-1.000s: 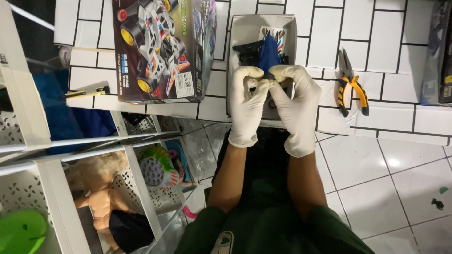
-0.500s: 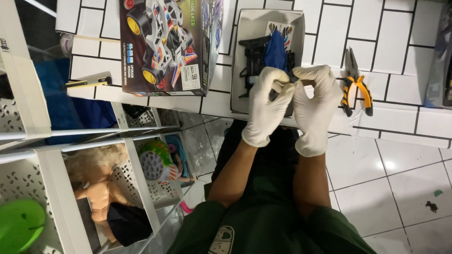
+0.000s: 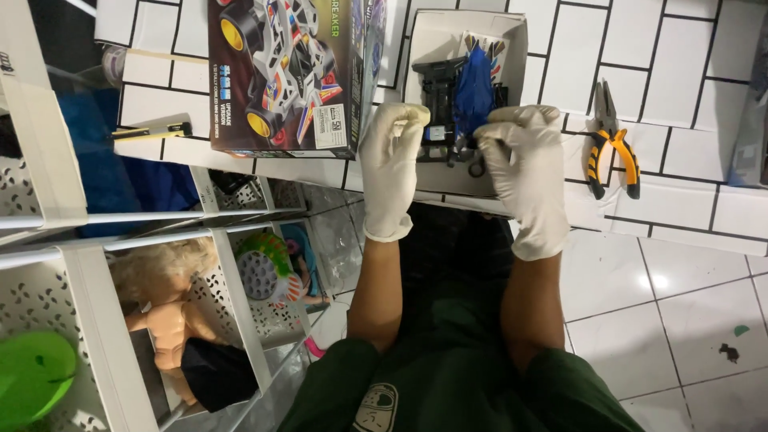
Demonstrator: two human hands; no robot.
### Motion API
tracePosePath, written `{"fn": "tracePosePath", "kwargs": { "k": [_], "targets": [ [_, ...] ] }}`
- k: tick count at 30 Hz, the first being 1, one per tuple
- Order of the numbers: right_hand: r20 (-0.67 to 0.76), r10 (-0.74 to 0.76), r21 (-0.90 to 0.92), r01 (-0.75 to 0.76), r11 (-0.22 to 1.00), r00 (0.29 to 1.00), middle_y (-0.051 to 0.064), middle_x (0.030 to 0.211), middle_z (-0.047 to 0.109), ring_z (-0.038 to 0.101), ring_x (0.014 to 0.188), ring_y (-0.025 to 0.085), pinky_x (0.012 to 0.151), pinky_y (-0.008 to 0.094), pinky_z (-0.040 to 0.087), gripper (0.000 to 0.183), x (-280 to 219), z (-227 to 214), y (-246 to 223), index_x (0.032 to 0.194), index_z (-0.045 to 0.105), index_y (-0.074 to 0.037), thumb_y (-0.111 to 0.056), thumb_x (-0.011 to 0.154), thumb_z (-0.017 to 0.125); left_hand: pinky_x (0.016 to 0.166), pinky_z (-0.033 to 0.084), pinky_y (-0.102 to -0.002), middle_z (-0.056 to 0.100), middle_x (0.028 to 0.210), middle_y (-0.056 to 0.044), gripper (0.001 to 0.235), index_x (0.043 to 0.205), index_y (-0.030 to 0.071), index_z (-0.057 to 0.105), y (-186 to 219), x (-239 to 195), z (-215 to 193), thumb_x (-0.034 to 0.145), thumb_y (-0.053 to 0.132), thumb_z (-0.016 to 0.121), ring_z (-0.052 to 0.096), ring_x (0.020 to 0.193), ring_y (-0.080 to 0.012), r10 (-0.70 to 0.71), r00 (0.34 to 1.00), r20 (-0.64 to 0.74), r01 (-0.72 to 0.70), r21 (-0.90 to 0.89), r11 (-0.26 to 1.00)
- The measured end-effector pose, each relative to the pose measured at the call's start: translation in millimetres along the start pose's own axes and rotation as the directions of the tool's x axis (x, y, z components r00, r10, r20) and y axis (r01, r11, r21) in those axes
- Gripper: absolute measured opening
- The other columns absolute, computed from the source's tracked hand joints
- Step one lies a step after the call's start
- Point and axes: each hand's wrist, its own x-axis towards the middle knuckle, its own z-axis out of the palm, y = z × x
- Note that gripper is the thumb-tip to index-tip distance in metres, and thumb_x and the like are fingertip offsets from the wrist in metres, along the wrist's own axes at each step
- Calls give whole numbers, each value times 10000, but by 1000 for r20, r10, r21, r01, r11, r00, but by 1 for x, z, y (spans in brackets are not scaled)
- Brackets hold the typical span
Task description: Assembling a mini 4WD toy car from a kit, including installing gears and motor into the chassis.
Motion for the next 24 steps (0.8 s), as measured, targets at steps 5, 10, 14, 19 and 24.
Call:
{"fn": "tracePosePath", "kwargs": {
  "k": [5,10,14,19,24],
  "targets": [
    [177,182,-382,-103,918,967,48,1179,596,433,1208,334,1000,463,356,178,-15,33,22,882,763,-171,-335,854,825,874,506,-382,657,1037,-59,134,1001,134,643,4,1,-6,998,34,554,586,996,-199,-77,997,19,76,44,996],
    [243,234,-468,-98,878,942,10,1230,549,389,1259,305,1004,467,294,195,-15,40,22,877,759,-204,-387,841,816,869,510,-359,656,1043,-18,107,998,154,629,9,0,-8,983,75,558,566,1012,-142,-150,989,6,150,42,988],
    [147,208,-326,-152,933,967,-23,1094,607,501,1189,256,1018,428,294,217,-24,49,51,910,704,-222,-379,843,838,918,492,-375,664,1023,-54,76,1009,132,638,9,1,-7,1001,73,591,591,1026,-171,-120,993,14,118,81,990],
    [21,233,-58,-232,971,972,9,927,721,693,957,278,905,384,470,267,-20,31,43,1036,685,-188,-214,846,871,946,507,-395,672,1000,-81,65,1039,123,643,0,2,-4,995,81,622,634,1015,-209,-92,996,7,90,149,985],
    [27,300,111,-302,947,953,35,906,720,701,839,237,834,395,526,375,-12,17,28,1243,674,-172,-70,892,756,951,493,-399,682,1024,-79,54,1045,120,642,-14,4,-2,999,91,638,630,1029,-215,-76,997,-3,75,190,979]
  ]
}}
